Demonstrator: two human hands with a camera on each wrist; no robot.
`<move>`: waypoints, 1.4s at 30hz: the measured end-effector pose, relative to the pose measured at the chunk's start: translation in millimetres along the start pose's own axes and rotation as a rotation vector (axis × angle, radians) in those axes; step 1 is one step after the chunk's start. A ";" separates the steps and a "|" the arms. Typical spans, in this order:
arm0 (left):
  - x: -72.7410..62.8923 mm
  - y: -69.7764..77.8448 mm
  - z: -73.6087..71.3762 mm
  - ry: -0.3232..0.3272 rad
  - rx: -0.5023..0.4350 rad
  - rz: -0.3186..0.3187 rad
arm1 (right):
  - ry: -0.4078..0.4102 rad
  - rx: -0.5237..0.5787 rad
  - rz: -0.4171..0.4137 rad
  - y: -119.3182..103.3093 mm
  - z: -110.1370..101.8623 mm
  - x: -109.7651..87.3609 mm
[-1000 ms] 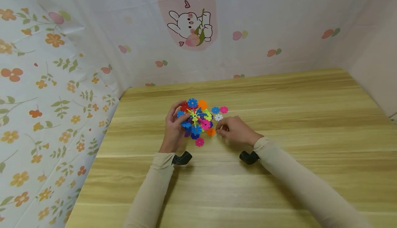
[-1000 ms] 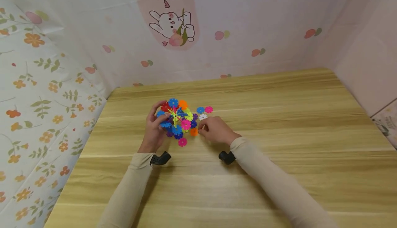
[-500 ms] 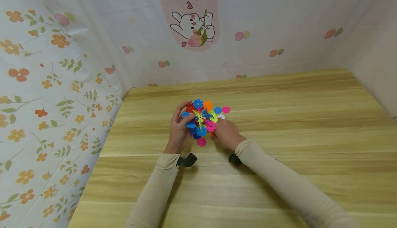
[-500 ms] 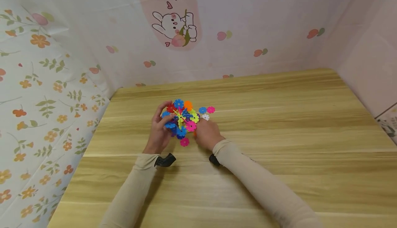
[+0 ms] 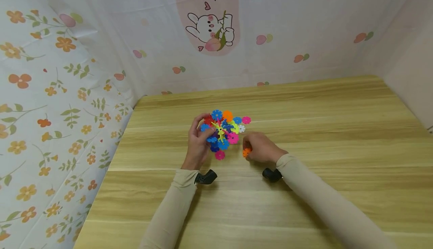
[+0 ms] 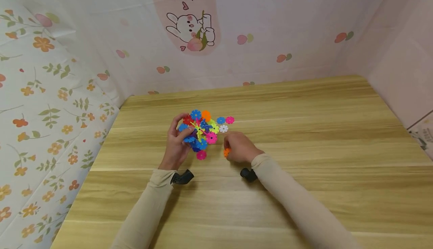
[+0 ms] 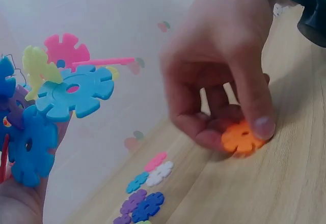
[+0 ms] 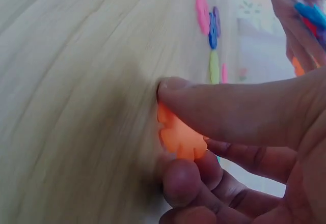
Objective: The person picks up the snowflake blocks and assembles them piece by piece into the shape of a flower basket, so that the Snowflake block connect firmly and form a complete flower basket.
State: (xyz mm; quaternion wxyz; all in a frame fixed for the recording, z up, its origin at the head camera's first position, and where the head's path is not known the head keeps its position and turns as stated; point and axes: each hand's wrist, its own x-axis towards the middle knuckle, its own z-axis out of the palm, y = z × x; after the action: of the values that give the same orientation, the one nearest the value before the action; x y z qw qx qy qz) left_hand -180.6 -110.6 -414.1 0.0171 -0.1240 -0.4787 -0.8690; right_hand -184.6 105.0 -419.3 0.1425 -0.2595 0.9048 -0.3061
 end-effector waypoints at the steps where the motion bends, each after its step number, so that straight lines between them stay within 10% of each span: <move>1: -0.4 -0.3 0.2 -0.002 0.005 0.002 | -0.003 0.006 0.005 1.9 -1.7 -2.6; 8: -1.0 -2.3 2.4 -0.009 -0.008 0.008 | 0.073 0.039 -0.017 14.9 -15.2 -15.4; 21: -0.1 -7.6 1.8 -0.006 -0.038 0.046 | 0.313 0.505 -0.032 -19.8 -43.9 -12.6; 42: 0.1 -24.0 18.1 -0.065 0.067 0.102 | 0.558 0.332 -0.072 -24.6 -35.9 -14.4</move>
State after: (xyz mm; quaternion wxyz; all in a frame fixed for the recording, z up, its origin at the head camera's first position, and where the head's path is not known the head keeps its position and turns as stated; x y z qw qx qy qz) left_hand -180.6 -82.5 -424.7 0.0501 -0.1756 -0.5007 -0.8461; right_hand -178.3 113.5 -374.7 -0.0814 -0.1707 0.8370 -0.5134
